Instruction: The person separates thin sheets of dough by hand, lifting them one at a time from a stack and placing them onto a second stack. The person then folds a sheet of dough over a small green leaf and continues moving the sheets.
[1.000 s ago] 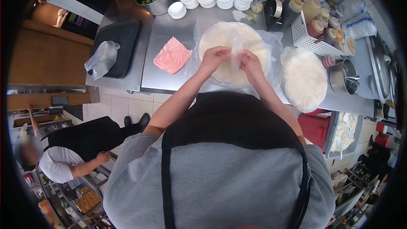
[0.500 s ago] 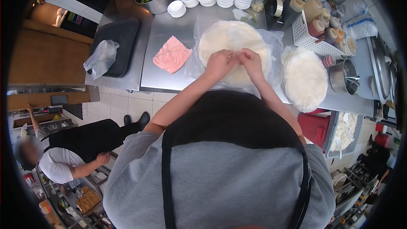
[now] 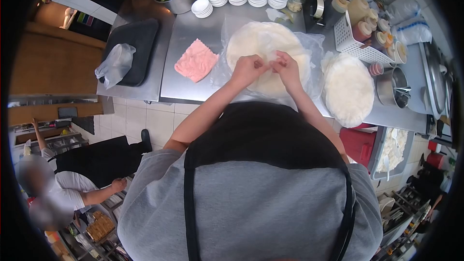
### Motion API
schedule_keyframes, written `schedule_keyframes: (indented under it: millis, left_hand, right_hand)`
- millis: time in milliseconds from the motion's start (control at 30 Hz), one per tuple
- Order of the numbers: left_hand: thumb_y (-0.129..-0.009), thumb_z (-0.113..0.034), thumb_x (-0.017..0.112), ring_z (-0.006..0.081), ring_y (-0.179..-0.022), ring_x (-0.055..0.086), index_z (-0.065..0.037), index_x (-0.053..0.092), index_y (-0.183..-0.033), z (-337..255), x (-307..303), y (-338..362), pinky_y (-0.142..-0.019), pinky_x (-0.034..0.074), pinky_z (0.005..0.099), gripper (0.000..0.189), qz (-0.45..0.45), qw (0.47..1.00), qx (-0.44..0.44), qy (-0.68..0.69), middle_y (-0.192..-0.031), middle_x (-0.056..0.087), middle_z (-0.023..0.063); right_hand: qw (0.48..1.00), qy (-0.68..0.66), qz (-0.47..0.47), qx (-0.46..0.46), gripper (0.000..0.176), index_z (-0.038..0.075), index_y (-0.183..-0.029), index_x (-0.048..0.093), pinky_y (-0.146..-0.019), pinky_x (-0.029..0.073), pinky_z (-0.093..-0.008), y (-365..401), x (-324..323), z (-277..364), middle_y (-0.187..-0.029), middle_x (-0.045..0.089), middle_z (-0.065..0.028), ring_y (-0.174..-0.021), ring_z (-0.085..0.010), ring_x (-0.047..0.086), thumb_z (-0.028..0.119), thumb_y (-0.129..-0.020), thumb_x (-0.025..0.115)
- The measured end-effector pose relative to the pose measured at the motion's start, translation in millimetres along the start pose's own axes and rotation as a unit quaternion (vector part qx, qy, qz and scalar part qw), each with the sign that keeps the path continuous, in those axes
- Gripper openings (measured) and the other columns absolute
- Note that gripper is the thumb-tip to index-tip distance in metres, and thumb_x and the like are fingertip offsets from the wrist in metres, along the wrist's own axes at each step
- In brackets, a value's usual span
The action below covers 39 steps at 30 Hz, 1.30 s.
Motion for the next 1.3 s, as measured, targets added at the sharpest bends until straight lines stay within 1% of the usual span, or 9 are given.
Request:
schedule_keyframes:
  millis: [267, 367, 433, 533, 733, 967, 1167, 1233, 1300]
  left_hand:
    - [-0.067, -0.006, 0.058, 0.0314, -0.062, 0.058, 0.001, 0.055, -0.065, 2.0, -3.4, 0.1, -0.061, 0.047, 0.0367, 0.007, -0.042, 0.992, 0.078, -0.087, -0.064, 0.058, 0.0164]
    - [-0.066, -0.003, 0.057, 0.0277, -0.060, 0.058, 0.001, 0.053, -0.064, 0.3, -11.7, 0.2, -0.060, 0.047, 0.0333, 0.006, -0.080, 0.992, 0.057, -0.083, -0.063, 0.058, 0.0149]
    - [-0.066, -0.003, 0.059, 0.0190, -0.060, 0.058, 0.000, 0.052, -0.065, 2.3, -14.0, -0.4, -0.059, 0.046, 0.0291, 0.008, -0.053, 0.996, -0.034, 0.062, -0.066, 0.059, 0.0111]
    - [-0.068, -0.006, 0.061, 0.0115, -0.062, 0.056, 0.000, 0.051, -0.066, 10.4, -4.7, -0.7, -0.059, 0.045, 0.0256, 0.012, -0.015, 0.980, -0.045, 0.192, -0.068, 0.060, 0.0067]
    - [-0.070, -0.018, 0.069, 0.0075, -0.058, 0.048, -0.004, 0.048, -0.064, 7.7, 9.8, -2.9, -0.055, 0.041, 0.0227, 0.026, -0.015, 0.976, -0.044, 0.214, -0.062, 0.052, 0.0010]
    - [-0.072, -0.022, 0.068, 0.0086, -0.051, 0.045, -0.005, 0.047, -0.067, 6.0, 7.5, -19.0, -0.048, 0.038, 0.0245, 0.027, -0.013, 0.989, -0.058, 0.132, -0.056, 0.048, 0.0009]
    - [-0.073, -0.015, 0.062, 0.0199, -0.050, 0.054, -0.001, 0.047, -0.067, -4.1, -17.9, -24.7, -0.047, 0.042, 0.0329, 0.022, -0.116, 0.977, 0.153, -0.091, -0.055, 0.053, 0.0092]
    - [-0.075, -0.013, 0.060, 0.0241, -0.055, 0.058, 0.000, 0.047, -0.068, -7.2, -34.6, -27.2, -0.051, 0.045, 0.0344, 0.020, -0.102, 0.990, 0.059, -0.078, -0.061, 0.057, 0.0120]
    - [-0.074, -0.010, 0.060, 0.0227, -0.056, 0.059, 0.000, 0.046, -0.067, -16.1, -36.2, -27.4, -0.053, 0.046, 0.0327, 0.019, -0.101, 0.993, 0.060, -0.006, -0.064, 0.058, 0.0120]
  right_hand:
    - [0.989, 0.096, -0.050, -0.101, 0.030, -0.001, -0.103, 0.054, -0.056, 0.044, -0.0226, -5.2, -2.7, -15.1, -0.067, 0.058, -0.0033, -0.057, -0.0084, 0.053, 0.002, -0.073, 0.057]
    - [0.994, 0.069, -0.060, -0.057, 0.027, -0.002, -0.100, 0.056, -0.056, 0.044, -0.0229, -5.9, -12.1, -11.5, -0.069, 0.058, -0.0035, -0.058, -0.0084, 0.053, 0.004, -0.073, 0.057]
    - [0.998, 0.040, -0.048, -0.032, 0.025, -0.001, -0.098, 0.057, -0.056, 0.044, -0.0227, -8.3, -14.6, -20.3, -0.070, 0.059, -0.0030, -0.059, -0.0081, 0.053, 0.004, -0.073, 0.057]
    - [1.000, 0.008, -0.007, 0.013, 0.022, -0.001, -0.095, 0.058, -0.057, 0.043, -0.0221, -5.4, -10.5, -12.0, -0.071, 0.059, -0.0020, -0.061, -0.0075, 0.052, 0.005, -0.074, 0.057]
    - [0.999, 0.004, 0.027, -0.028, 0.018, -0.001, -0.089, 0.059, -0.057, 0.041, -0.0223, -1.0, -0.6, 10.7, -0.073, 0.059, -0.0008, -0.063, -0.0074, 0.051, 0.010, -0.075, 0.059]
    - [0.981, 0.176, 0.030, -0.077, 0.017, 0.002, -0.091, 0.060, -0.060, 0.043, -0.0232, -8.1, -0.9, 7.1, -0.073, 0.060, -0.0058, -0.066, -0.0100, 0.054, 0.009, -0.075, 0.058]
    - [0.960, 0.177, -0.114, -0.182, 0.021, 0.002, -0.092, 0.060, -0.060, 0.043, -0.0241, -18.8, -38.2, -4.3, -0.075, 0.062, -0.0072, -0.065, -0.0131, 0.057, 0.010, -0.073, 0.060]
    - [0.975, 0.161, -0.106, -0.110, 0.022, 0.002, -0.092, 0.061, -0.061, 0.043, -0.0239, -19.3, -58.3, -6.0, -0.075, 0.062, -0.0075, -0.066, -0.0127, 0.057, 0.010, -0.072, 0.061]
    - [0.984, 0.143, -0.095, -0.037, 0.023, 0.003, -0.092, 0.061, -0.062, 0.044, -0.0238, -18.3, -61.7, -4.2, -0.076, 0.062, -0.0078, -0.067, -0.0123, 0.057, 0.010, -0.070, 0.062]
Point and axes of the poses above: each hand's wrist, its own y-axis away from the middle knuckle, its own x-axis out of the palm, z = x × y, the point moved 1 cm from there along -y, towards the middle knuckle
